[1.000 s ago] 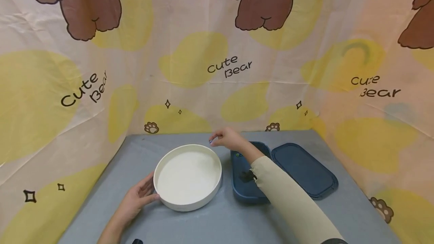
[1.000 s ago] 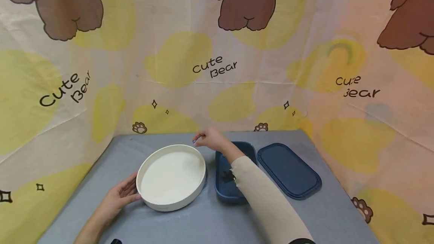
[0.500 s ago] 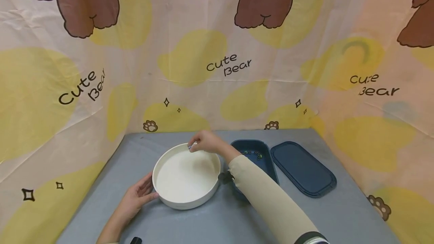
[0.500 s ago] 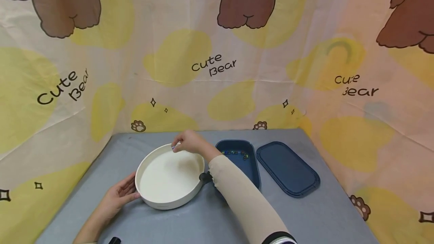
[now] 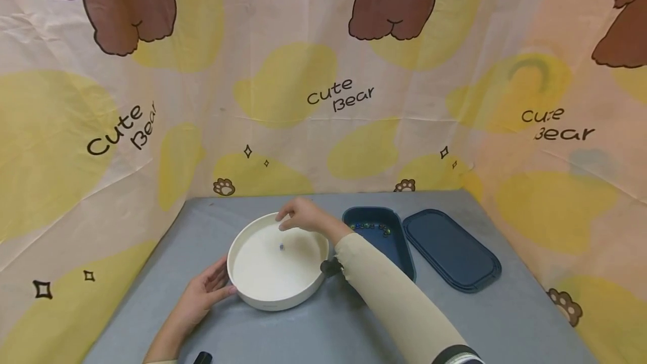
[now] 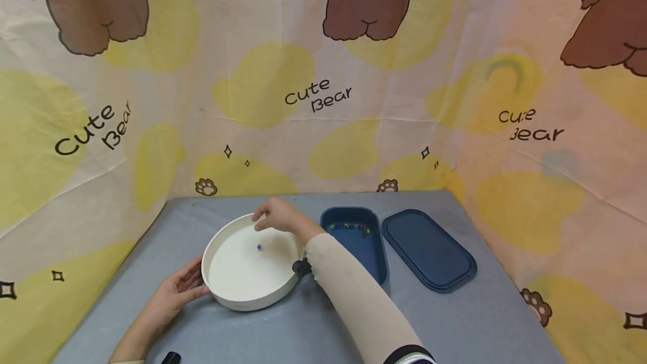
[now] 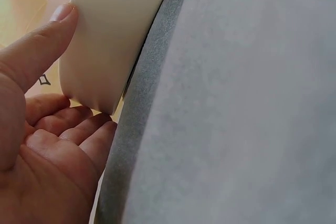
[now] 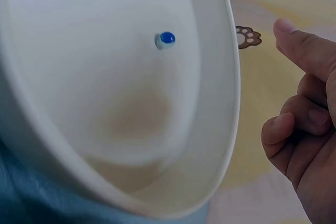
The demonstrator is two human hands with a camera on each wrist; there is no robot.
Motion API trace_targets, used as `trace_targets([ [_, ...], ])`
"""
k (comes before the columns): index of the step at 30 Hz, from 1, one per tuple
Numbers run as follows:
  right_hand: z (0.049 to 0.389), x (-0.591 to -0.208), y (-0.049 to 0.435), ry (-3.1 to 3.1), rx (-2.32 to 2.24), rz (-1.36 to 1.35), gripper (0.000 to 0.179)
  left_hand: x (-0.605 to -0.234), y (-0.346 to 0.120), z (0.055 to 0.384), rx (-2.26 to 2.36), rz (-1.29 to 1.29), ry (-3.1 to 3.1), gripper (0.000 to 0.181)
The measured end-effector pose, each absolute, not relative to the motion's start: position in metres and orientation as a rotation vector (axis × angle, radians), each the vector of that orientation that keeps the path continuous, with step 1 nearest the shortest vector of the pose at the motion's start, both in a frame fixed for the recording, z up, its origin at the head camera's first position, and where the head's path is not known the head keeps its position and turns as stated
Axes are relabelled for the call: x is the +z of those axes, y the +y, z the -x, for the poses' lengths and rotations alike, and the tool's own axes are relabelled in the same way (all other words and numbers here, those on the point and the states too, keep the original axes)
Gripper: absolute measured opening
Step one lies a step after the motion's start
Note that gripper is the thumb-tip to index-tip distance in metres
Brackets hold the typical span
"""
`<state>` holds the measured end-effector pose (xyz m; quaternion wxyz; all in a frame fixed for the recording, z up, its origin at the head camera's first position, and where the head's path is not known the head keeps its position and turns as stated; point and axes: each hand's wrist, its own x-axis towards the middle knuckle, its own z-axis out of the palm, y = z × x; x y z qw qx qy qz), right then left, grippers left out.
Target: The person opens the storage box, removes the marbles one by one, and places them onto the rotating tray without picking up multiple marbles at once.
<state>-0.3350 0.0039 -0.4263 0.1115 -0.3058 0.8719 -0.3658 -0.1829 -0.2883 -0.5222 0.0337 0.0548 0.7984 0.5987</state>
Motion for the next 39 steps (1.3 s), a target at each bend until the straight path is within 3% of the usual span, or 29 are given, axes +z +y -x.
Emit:
trace_targets([
  [12, 0.344, -0.416, 0.07, 2.612, -1.123, 0.818, 0.024, -0.522, -0.287, 0.184, 1.833, -0.155, 2.454, 0.096],
  [23, 0.347, -0.431, 0.133, 2.698, -1.131, 0.746, 0.024, -0.521, -0.287, 0.184, 1.822, -0.14, 2.45, 0.096],
  [39, 0.351, -0.464, 0.169, 2.811, -1.03, 0.591, 0.028, -0.522, -0.285, 0.184, 1.854, -0.162, 2.442, 0.095],
])
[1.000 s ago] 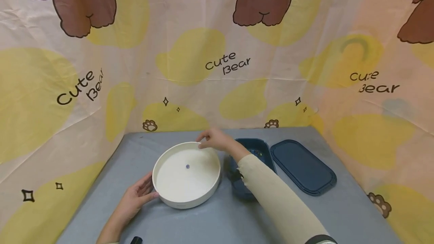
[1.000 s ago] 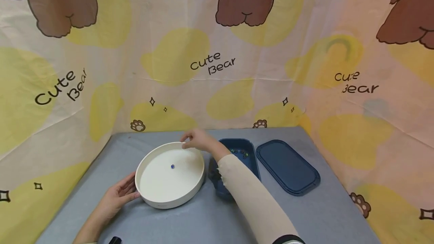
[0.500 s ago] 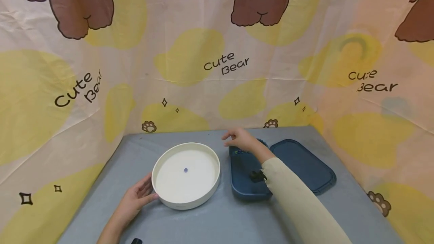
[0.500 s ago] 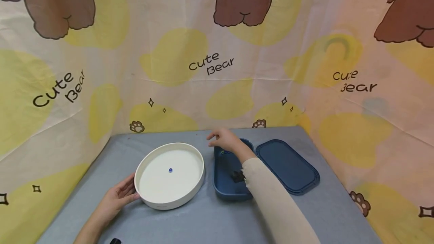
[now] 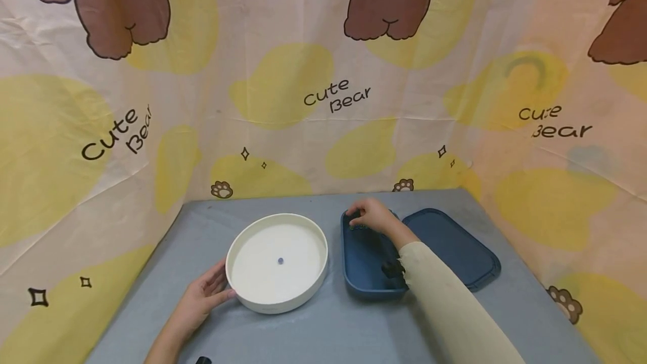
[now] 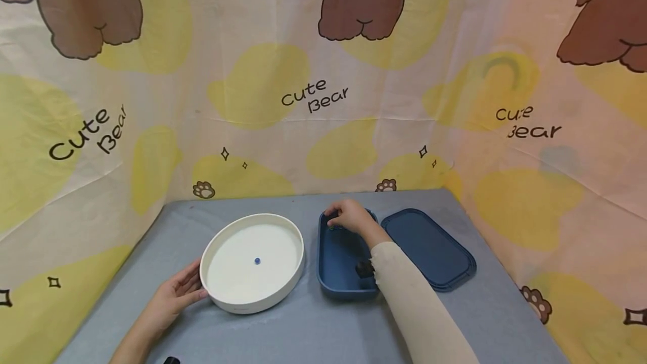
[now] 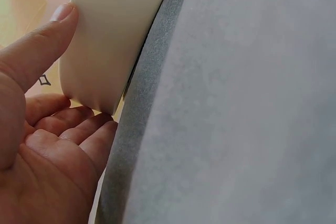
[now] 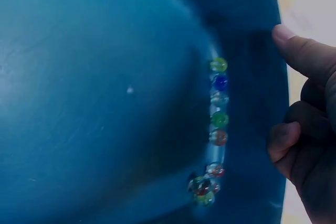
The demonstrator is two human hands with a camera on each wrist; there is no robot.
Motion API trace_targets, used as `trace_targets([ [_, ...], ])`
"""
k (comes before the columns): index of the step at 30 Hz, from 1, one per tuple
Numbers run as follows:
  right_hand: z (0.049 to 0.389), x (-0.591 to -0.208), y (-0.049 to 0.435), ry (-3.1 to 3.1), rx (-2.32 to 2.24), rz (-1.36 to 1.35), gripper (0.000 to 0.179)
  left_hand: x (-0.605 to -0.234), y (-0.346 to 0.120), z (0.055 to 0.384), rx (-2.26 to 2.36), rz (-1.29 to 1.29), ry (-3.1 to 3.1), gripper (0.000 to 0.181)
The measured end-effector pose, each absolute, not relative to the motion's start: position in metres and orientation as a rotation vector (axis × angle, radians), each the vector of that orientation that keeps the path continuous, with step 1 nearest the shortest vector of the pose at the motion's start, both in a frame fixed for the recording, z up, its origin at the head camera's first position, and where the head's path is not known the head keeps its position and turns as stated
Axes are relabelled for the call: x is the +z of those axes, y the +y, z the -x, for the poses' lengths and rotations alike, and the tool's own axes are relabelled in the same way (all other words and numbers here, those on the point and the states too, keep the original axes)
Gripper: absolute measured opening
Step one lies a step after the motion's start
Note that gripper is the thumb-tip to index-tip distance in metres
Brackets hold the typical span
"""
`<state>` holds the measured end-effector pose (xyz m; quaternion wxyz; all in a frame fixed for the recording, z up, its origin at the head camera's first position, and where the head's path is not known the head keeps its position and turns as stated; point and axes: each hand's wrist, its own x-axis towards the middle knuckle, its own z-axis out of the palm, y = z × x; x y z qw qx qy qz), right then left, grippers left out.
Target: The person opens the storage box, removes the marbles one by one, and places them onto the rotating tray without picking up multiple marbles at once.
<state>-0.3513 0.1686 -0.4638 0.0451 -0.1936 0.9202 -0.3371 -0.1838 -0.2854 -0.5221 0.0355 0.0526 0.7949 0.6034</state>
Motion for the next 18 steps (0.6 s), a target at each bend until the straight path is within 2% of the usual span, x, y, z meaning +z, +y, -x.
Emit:
trace_targets([
  [18, 0.361, -0.491, 0.169, 2.839, -0.845, 0.494, 0.022, -0.519, -0.285, 0.184, 1.828, -0.1, 2.45, 0.096],
])
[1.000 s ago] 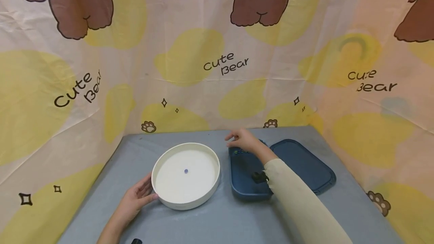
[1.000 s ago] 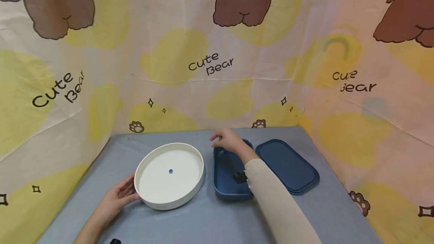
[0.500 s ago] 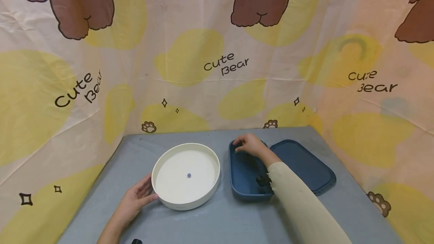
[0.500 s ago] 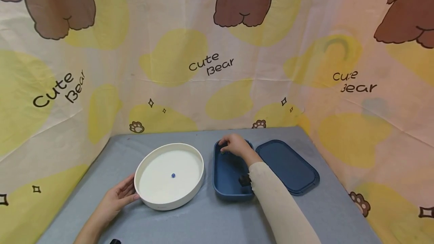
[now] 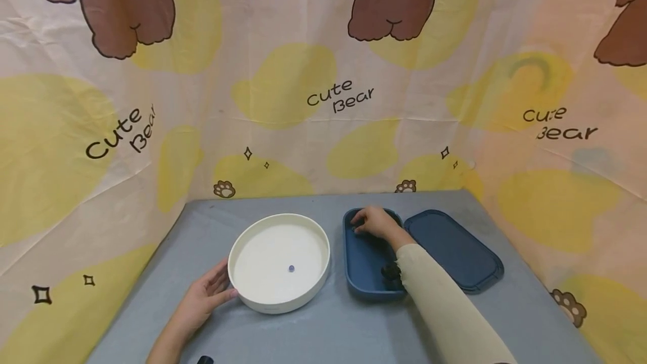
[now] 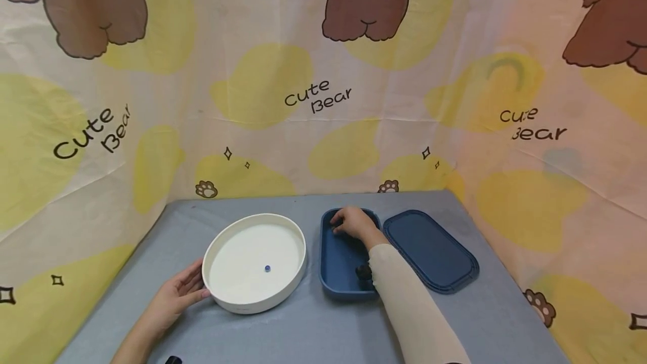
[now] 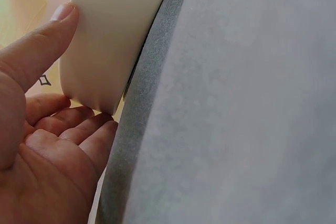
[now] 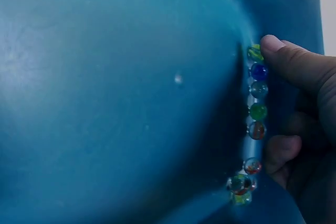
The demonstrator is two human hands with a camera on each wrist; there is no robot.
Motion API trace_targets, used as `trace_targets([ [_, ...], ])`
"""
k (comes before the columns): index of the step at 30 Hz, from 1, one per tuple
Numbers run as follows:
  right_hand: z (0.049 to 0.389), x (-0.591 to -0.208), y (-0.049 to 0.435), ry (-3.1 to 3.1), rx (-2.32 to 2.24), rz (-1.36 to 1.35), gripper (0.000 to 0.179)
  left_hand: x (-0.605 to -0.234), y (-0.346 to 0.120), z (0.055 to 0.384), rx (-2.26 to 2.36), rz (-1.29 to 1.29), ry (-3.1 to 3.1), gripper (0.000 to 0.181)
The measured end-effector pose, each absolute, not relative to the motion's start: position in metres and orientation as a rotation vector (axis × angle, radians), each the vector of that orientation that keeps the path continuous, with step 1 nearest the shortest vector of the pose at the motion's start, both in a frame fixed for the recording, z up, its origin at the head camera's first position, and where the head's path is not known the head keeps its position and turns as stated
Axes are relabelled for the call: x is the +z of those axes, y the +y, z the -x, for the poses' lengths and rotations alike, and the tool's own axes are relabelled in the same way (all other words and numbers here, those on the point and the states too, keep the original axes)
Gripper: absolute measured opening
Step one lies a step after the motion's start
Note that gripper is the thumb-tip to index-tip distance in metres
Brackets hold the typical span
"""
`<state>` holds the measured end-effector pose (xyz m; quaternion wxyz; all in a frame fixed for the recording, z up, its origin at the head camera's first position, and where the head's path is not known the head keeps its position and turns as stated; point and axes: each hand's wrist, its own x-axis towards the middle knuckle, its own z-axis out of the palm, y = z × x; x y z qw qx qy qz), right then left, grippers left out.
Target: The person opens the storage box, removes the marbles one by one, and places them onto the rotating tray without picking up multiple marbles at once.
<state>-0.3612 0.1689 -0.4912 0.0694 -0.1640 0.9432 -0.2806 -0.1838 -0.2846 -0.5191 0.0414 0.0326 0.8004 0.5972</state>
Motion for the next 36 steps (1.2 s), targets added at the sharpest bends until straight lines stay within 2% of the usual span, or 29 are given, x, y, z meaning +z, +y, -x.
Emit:
trace_targets([
  [17, 0.359, -0.492, 0.166, 2.915, -0.735, 0.362, 0.011, -0.52, -0.281, 0.19, 1.825, -0.092, 2.441, 0.096],
  [36, 0.353, -0.48, 0.165, 2.864, -1.028, 0.521, 0.011, -0.522, -0.284, 0.182, 1.837, -0.142, 2.452, 0.095],
])
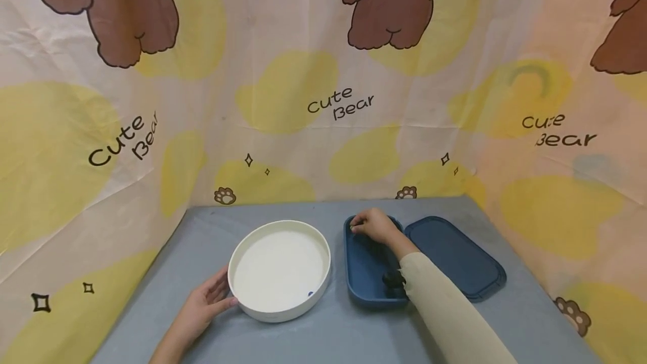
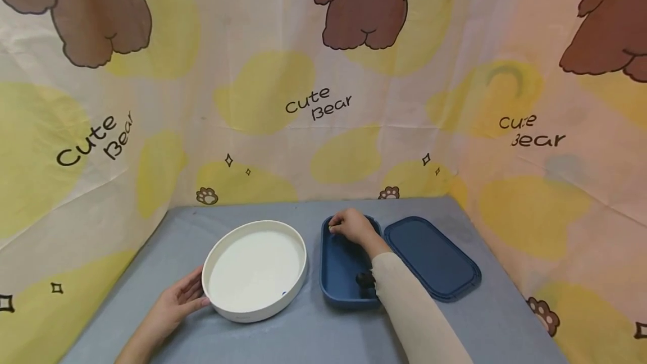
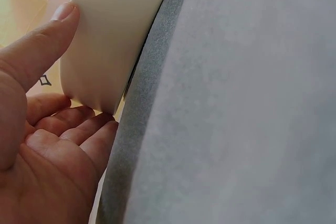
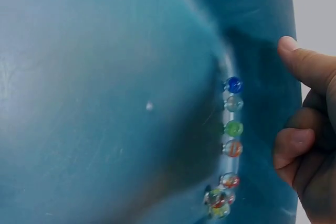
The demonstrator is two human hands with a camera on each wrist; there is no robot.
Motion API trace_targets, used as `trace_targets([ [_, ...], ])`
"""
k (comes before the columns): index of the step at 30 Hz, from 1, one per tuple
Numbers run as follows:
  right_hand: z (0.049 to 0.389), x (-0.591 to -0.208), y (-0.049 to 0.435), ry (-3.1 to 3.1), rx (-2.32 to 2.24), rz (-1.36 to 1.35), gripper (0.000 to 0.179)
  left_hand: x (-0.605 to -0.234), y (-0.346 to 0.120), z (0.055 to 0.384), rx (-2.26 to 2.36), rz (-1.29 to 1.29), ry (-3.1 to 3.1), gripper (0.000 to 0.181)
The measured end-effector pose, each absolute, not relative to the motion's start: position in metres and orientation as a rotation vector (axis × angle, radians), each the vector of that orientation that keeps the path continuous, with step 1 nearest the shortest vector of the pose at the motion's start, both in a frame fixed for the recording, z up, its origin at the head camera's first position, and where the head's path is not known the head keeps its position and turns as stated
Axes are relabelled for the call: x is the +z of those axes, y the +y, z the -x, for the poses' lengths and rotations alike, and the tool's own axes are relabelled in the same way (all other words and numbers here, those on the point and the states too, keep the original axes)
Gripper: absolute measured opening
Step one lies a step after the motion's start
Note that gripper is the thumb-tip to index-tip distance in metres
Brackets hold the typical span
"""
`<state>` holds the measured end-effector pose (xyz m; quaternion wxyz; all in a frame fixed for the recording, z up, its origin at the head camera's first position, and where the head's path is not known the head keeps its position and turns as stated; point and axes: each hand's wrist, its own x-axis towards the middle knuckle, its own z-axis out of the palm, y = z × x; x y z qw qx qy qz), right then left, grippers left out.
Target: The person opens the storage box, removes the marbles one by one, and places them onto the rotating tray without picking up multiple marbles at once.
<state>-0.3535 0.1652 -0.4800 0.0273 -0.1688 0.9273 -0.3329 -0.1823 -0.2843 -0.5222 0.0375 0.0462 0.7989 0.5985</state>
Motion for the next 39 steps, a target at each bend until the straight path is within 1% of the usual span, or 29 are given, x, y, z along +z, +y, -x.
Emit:
trace_targets([
  [11, 0.339, -0.472, 0.155, 2.792, -1.173, 0.56, 0.015, -0.525, -0.285, 0.177, 1.832, -0.088, 2.409, 0.096],
  [19, 0.334, -0.456, 0.143, 2.772, -1.216, 0.64, 0.021, -0.523, -0.283, 0.179, 1.811, -0.064, 2.434, 0.096],
  [28, 0.33, -0.441, 0.115, 2.717, -1.194, 0.749, 0.022, -0.522, -0.284, 0.182, 1.841, -0.086, 2.421, 0.095],
  [39, 0.323, -0.426, 0.074, 2.698, -1.123, 0.85, 0.017, -0.523, -0.285, 0.183, 1.822, -0.084, 2.429, 0.097],
])
